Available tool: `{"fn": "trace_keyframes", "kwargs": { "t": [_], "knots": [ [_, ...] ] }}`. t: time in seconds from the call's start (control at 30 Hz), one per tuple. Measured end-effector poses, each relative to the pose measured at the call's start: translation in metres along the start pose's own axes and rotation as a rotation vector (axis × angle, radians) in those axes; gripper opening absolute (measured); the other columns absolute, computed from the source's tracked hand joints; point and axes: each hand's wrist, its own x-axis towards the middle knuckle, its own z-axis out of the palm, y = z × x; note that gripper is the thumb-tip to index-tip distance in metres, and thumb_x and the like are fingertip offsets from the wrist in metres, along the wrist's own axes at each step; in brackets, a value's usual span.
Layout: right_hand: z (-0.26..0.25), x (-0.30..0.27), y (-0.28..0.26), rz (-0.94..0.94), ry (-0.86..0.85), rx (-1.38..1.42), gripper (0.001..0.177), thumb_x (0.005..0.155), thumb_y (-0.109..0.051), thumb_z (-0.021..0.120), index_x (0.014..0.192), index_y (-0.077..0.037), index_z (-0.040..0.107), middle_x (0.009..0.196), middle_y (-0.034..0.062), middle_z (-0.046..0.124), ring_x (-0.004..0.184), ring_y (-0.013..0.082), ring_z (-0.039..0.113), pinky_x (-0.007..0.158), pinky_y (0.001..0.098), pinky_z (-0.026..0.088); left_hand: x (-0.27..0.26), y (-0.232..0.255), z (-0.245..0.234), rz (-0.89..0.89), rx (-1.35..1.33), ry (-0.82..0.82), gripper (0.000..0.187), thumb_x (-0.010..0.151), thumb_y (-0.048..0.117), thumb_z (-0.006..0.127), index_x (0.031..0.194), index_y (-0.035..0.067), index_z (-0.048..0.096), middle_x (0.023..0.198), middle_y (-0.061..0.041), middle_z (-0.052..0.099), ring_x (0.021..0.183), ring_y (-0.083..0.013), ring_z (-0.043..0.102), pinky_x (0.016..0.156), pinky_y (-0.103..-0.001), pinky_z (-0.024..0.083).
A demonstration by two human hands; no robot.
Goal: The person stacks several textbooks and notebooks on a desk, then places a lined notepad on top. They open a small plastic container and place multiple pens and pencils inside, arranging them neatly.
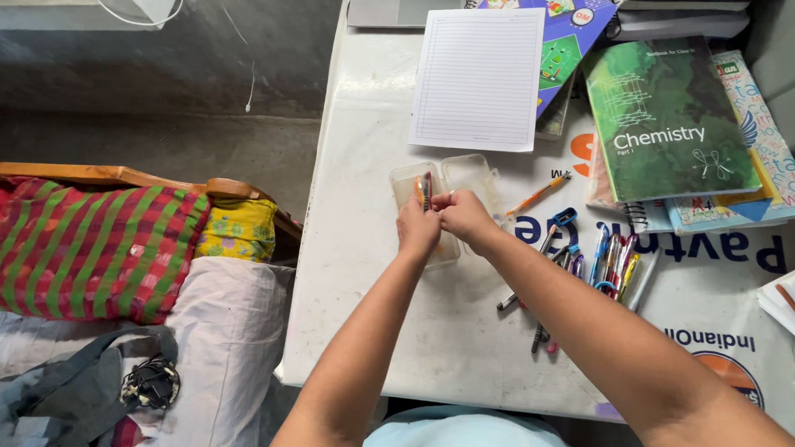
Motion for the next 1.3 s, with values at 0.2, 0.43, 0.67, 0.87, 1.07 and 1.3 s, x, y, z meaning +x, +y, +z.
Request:
{"fn": "trace_keyframes", "kwargs": {
  "t": [0.2,0.43,0.67,0.87,1.07,1.3],
  "knots": [
    [-0.016,-0.013,-0.014,0.095,0.164,0.083,0.031,0.088,0.006,0.049,0.115,0.008,0.064,0.107,0.0149,0.070,0.084,0.0214,0.073,0.075,0.0329,0.061,-0.006,0.021,-0.004,0.006,0.351,-0.163,0.094,0.082,0.018,0.079,0.153,0.000,0.020,0.138,-0.026,0.047,0.121,-0.0428,0.057,0.098,-0.048,0.050],
    [-0.029,-0.020,-0.003,0.089,0.120,0.115,0.033,0.089,0.003,0.047,0.117,0.005,0.065,0.108,0.0137,0.074,0.085,0.0162,0.074,0.078,0.0299,0.062,-0.009,0.052,-0.008,-0.252,0.066,-0.185,0.097,0.088,0.031,0.067,0.160,0.004,0.008,0.151,-0.024,0.037,0.126,-0.0434,0.056,0.104,-0.048,0.049],
    [-0.058,-0.017,0.011,-0.090,0.389,0.344,0.023,0.092,-0.006,0.062,0.111,0.006,0.067,0.095,0.0142,0.074,0.071,0.0182,0.071,0.064,0.0299,0.062,-0.015,0.059,0.001,0.340,0.434,0.023,0.104,0.073,0.008,0.078,0.156,-0.001,0.015,0.161,-0.028,0.014,0.139,-0.0528,0.032,0.111,-0.056,0.038],
    [-0.109,-0.040,-0.016,-0.157,0.644,-0.621,0.026,0.085,-0.006,0.069,0.108,-0.012,0.078,0.103,0.0094,0.076,0.084,0.0278,0.071,0.080,0.0371,0.057,-0.009,0.084,0.016,0.616,0.492,-0.031,0.078,0.072,0.001,0.068,0.146,0.003,0.044,0.155,-0.028,0.028,0.140,-0.0529,0.030,0.115,-0.058,0.031],
    [-0.143,-0.057,-0.012,-0.390,0.358,-1.400,0.029,0.074,-0.001,0.067,0.094,-0.018,0.080,0.119,0.0051,0.069,0.116,0.0310,0.058,0.098,0.0412,0.050,-0.005,0.093,0.045,0.642,0.491,-0.284,0.055,0.074,0.000,0.064,0.129,0.006,0.061,0.147,-0.022,0.046,0.141,-0.0470,0.034,0.112,-0.053,0.037],
    [-0.149,-0.069,-0.035,-0.544,0.428,-1.480,0.022,0.082,0.000,0.063,0.101,-0.009,0.068,0.105,0.0098,0.067,0.108,0.0304,0.062,0.091,0.0447,0.053,0.014,0.090,0.064,0.581,0.080,-0.232,0.066,0.081,-0.003,0.065,0.144,0.001,0.048,0.139,-0.022,0.056,0.129,-0.0351,0.052,0.111,-0.043,0.043]
  ]
}}
